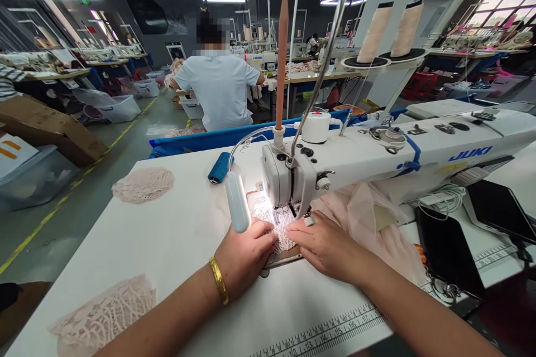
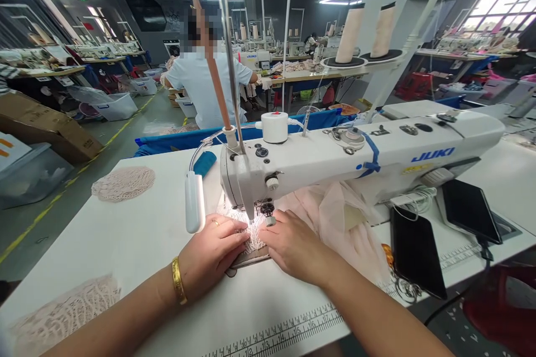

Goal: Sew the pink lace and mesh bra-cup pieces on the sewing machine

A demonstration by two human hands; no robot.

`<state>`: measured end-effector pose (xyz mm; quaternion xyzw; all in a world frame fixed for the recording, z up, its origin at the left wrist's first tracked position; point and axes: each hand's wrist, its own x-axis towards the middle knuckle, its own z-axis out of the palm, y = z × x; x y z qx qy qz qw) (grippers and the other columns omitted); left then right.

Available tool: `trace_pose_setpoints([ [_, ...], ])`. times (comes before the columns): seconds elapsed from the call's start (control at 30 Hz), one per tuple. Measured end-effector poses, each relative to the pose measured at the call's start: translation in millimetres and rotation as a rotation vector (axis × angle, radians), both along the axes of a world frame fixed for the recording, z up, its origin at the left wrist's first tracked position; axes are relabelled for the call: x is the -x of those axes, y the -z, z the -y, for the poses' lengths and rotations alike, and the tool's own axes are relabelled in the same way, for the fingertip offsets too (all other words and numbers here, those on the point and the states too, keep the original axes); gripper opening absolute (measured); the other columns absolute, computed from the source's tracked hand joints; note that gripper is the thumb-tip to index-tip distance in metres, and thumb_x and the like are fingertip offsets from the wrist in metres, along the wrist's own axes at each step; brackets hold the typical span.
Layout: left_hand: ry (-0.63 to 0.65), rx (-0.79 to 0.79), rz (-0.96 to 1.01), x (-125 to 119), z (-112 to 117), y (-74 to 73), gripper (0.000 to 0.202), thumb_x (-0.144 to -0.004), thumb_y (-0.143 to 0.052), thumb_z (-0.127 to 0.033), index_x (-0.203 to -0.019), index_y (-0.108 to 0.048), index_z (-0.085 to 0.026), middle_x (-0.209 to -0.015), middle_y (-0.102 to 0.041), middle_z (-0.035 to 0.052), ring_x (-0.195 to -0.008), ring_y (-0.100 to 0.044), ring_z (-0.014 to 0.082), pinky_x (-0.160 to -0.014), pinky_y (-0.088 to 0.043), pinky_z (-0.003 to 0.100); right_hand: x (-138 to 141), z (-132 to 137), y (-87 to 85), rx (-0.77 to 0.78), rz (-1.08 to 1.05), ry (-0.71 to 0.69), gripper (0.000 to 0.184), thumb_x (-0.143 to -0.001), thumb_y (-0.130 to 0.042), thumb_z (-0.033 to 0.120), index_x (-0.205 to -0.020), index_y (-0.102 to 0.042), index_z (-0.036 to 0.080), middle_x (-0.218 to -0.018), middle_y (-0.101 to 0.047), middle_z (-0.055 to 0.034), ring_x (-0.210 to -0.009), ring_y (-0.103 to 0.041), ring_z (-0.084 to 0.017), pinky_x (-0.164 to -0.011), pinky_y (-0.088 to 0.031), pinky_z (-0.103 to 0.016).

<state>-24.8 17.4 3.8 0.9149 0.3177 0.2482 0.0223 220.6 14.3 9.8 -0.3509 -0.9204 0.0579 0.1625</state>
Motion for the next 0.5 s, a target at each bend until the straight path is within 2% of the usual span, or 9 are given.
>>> trace_pose_setpoints([
  [0.2, 0.156, 0.017, -0.005, -2.4, 6.3, -3.9, 0.028, -0.091, -0.05, -0.003, -0.101, -0.071, -0.018, -0.098, -0.077, 0.0048, -0.084, -0.068, 0.0207, -0.079, -0.05, 0.037, 0.6, 2.3, -1.8, 0.042, -0.033, -0.102, 0.026, -0.094, -0.05, 0.008, -0.103, -0.069, 0.024, -0.099, -0.07, -0.0054, -0.089, -0.058, -0.023, -0.084, -0.044, -0.037],
  [0.33, 0.139, 0.02, 0.02, -0.7, 5.1, -4.8, 0.028, -0.089, -0.049, -0.002, -0.098, -0.071, -0.017, -0.096, -0.078, 0.0047, -0.083, -0.069, 0.0209, -0.078, -0.05, 0.038, 1.8, 2.3, -0.3, 0.052, -0.036, -0.086, 0.026, -0.094, -0.05, 0.008, -0.103, -0.069, 0.023, -0.101, -0.07, -0.0058, -0.092, -0.059, -0.023, -0.085, -0.045, -0.037],
  [0.5, 0.11, -0.002, 0.025, 2.2, -0.3, -0.9, 0.03, -0.092, -0.044, -0.001, -0.094, -0.071, -0.016, -0.095, -0.078, 0.0056, -0.081, -0.07, 0.0199, -0.081, -0.051, 0.04, 3.7, 0.3, 5.2, 0.042, -0.014, -0.037, 0.031, -0.091, -0.053, 0.006, -0.113, -0.067, 0.023, -0.104, -0.071, -0.0064, -0.095, -0.06, -0.024, -0.084, -0.046, -0.036],
])
